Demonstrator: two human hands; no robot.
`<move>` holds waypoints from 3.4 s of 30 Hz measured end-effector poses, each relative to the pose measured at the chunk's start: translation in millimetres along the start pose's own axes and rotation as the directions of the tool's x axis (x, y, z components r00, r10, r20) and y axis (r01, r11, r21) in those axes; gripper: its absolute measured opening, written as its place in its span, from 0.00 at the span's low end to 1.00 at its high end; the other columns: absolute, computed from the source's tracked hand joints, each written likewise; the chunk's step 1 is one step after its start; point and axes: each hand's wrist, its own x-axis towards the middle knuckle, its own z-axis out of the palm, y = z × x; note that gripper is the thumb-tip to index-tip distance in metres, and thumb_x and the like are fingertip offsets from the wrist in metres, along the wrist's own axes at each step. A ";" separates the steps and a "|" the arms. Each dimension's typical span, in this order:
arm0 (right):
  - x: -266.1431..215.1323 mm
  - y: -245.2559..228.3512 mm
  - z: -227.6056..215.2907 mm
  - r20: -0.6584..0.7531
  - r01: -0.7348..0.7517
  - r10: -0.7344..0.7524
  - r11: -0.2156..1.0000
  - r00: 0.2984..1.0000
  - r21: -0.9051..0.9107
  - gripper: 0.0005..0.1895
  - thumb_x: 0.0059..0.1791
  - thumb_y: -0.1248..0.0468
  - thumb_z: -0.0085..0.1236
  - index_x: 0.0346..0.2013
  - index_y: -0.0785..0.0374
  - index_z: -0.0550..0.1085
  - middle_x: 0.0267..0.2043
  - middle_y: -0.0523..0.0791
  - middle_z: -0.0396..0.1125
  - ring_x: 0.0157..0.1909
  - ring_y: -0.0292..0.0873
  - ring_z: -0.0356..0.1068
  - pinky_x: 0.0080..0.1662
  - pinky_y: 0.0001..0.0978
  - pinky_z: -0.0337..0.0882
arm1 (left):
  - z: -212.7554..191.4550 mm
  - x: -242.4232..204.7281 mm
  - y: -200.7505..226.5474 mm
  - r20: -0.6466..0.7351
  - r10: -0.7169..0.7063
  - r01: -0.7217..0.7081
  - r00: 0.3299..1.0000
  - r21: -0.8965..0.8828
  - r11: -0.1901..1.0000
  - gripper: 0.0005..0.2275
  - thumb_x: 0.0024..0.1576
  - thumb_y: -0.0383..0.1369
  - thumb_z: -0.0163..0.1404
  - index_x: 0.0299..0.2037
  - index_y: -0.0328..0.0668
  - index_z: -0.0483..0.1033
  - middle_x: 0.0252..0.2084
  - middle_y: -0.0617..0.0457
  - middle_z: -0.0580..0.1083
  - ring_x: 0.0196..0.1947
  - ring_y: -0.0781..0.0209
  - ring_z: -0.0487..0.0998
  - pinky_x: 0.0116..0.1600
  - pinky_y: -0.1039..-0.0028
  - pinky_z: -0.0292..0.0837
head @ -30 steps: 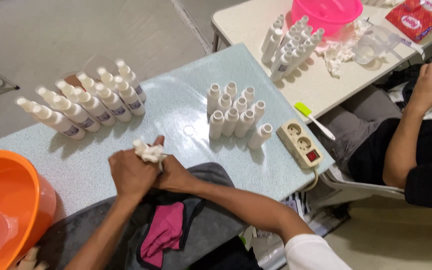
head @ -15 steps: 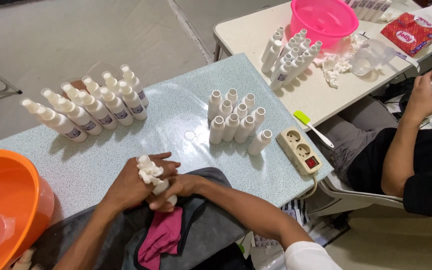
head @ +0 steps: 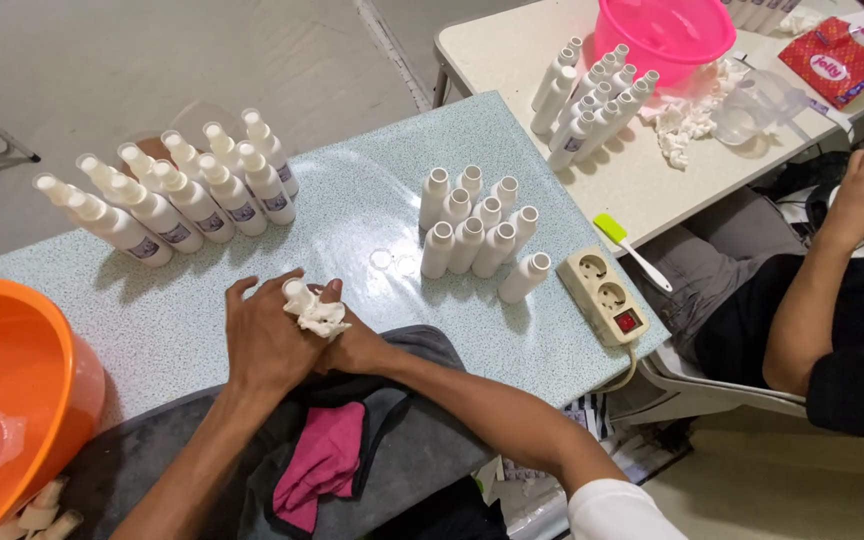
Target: Assembling spray bottles by inserting pump mechanisms into plastic bottles and organizing them into rows on a workspace.
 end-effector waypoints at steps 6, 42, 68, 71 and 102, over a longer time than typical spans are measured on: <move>9.9 -38.2 -1.9 0.264 -0.363 0.250 0.576 0.931 0.732 0.15 0.43 0.79 0.63 0.12 0.70 0.73 0.11 0.48 0.63 0.14 0.41 0.61 0.25 0.30 0.68 | 15.3 24.4 -25.6 0.060 0.451 -0.348 0.890 -0.549 0.760 0.13 0.47 0.42 0.62 0.29 0.40 0.82 0.36 0.46 0.84 0.49 0.42 0.82 0.68 0.48 0.63; -6.5 -3.8 -2.9 -0.132 -0.254 0.326 0.887 0.936 0.385 0.31 0.40 0.63 0.76 0.56 0.61 0.76 0.51 0.44 0.75 0.50 0.35 0.72 0.57 0.33 0.72 | 0.9 8.4 -0.4 0.296 -0.029 0.215 0.955 -0.621 0.753 0.26 0.41 0.29 0.56 0.54 0.29 0.79 0.42 0.38 0.84 0.46 0.42 0.84 0.52 0.60 0.79; -15.6 18.7 3.1 -0.265 -0.236 0.319 0.924 0.910 0.302 0.13 0.36 0.70 0.74 0.32 0.64 0.78 0.27 0.43 0.74 0.32 0.31 0.71 0.36 0.25 0.72 | -11.0 13.6 17.5 0.193 -0.190 0.270 0.963 -0.659 0.702 0.09 0.56 0.32 0.58 0.43 0.37 0.86 0.29 0.38 0.81 0.28 0.57 0.79 0.30 0.67 0.78; 10.6 -22.4 -3.0 -0.141 -0.158 0.247 0.874 0.959 0.460 0.07 0.40 0.73 0.71 0.27 0.64 0.78 0.23 0.44 0.73 0.26 0.31 0.70 0.33 0.23 0.73 | -22.6 20.3 23.6 0.296 -0.128 0.307 0.947 -0.707 0.637 0.10 0.55 0.32 0.61 0.42 0.33 0.86 0.32 0.36 0.82 0.30 0.59 0.78 0.35 0.67 0.78; -5.0 -18.4 -6.4 -0.277 -0.307 0.358 0.928 0.891 0.211 0.36 0.34 0.63 0.77 0.55 0.65 0.75 0.44 0.48 0.75 0.44 0.43 0.76 0.43 0.32 0.76 | -36.2 -1.1 37.8 0.138 0.268 -0.074 0.954 -0.754 0.653 0.07 0.51 0.31 0.63 0.34 0.34 0.87 0.32 0.40 0.84 0.50 0.33 0.82 0.60 0.47 0.72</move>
